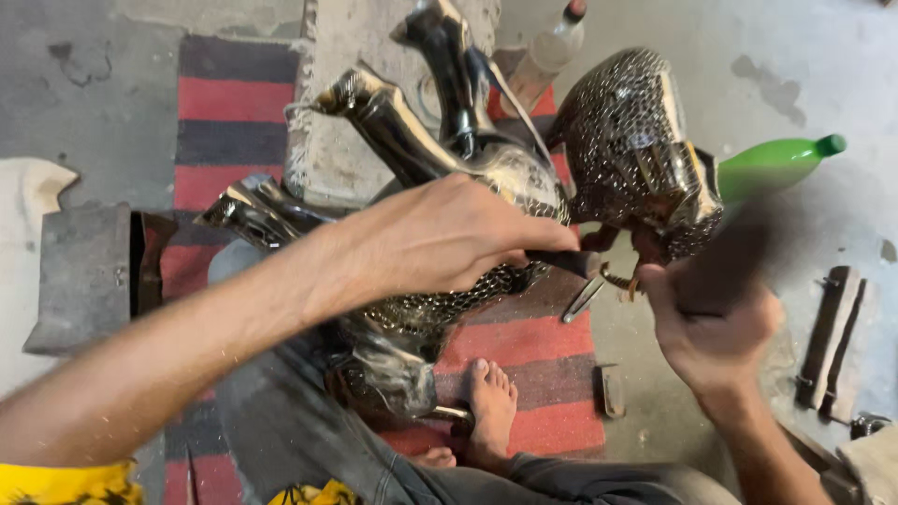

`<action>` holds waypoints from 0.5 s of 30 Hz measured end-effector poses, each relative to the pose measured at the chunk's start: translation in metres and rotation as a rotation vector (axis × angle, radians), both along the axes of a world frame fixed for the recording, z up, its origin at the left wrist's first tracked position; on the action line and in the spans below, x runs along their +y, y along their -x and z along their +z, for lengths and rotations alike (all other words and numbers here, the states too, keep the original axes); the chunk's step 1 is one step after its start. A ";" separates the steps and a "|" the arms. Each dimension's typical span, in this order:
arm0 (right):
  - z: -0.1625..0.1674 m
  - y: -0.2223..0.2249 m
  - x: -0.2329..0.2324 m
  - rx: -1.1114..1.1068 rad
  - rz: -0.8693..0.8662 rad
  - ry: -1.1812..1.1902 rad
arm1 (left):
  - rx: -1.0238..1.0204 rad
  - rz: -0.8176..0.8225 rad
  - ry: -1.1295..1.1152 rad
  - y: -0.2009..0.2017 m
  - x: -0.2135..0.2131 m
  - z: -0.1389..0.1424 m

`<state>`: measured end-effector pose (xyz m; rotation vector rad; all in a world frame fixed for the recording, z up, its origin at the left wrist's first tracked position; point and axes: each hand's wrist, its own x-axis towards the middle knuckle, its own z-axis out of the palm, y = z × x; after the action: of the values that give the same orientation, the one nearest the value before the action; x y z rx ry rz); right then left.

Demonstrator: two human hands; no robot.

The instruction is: The person sits on the floor holding a punch against a brass elephant sculpture in their lap and strikes the punch with a wooden mallet, working the textured surface of the statue, repositioning the punch repeatedly and turning to work on other areas of the piece.

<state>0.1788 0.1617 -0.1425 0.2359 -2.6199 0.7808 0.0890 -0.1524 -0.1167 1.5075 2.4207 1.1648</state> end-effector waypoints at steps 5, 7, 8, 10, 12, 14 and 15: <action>-0.041 -0.005 -0.010 0.129 0.037 0.207 | 0.011 -0.161 0.085 0.011 0.006 0.007; -0.050 -0.010 -0.014 0.072 -0.069 0.221 | -0.007 -0.196 0.133 0.012 0.010 0.012; -0.053 -0.014 -0.014 0.021 -0.097 0.115 | -0.014 -0.208 0.160 0.012 0.010 0.016; -0.062 -0.019 -0.015 0.069 -0.094 0.052 | 0.032 -0.220 0.434 0.013 0.015 0.023; -0.077 -0.020 -0.017 0.262 -0.019 0.137 | 0.055 -0.234 0.523 0.013 0.018 0.029; -0.090 -0.020 -0.011 0.204 -0.039 0.000 | 0.053 -0.252 0.427 0.014 0.020 0.032; -0.097 -0.020 -0.008 0.174 -0.047 -0.066 | 0.055 -0.257 0.431 0.013 0.020 0.033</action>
<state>0.1984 0.1537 -0.2394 0.2489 -2.4797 0.6286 0.0756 -0.1319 -0.0835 1.6483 2.2275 0.5173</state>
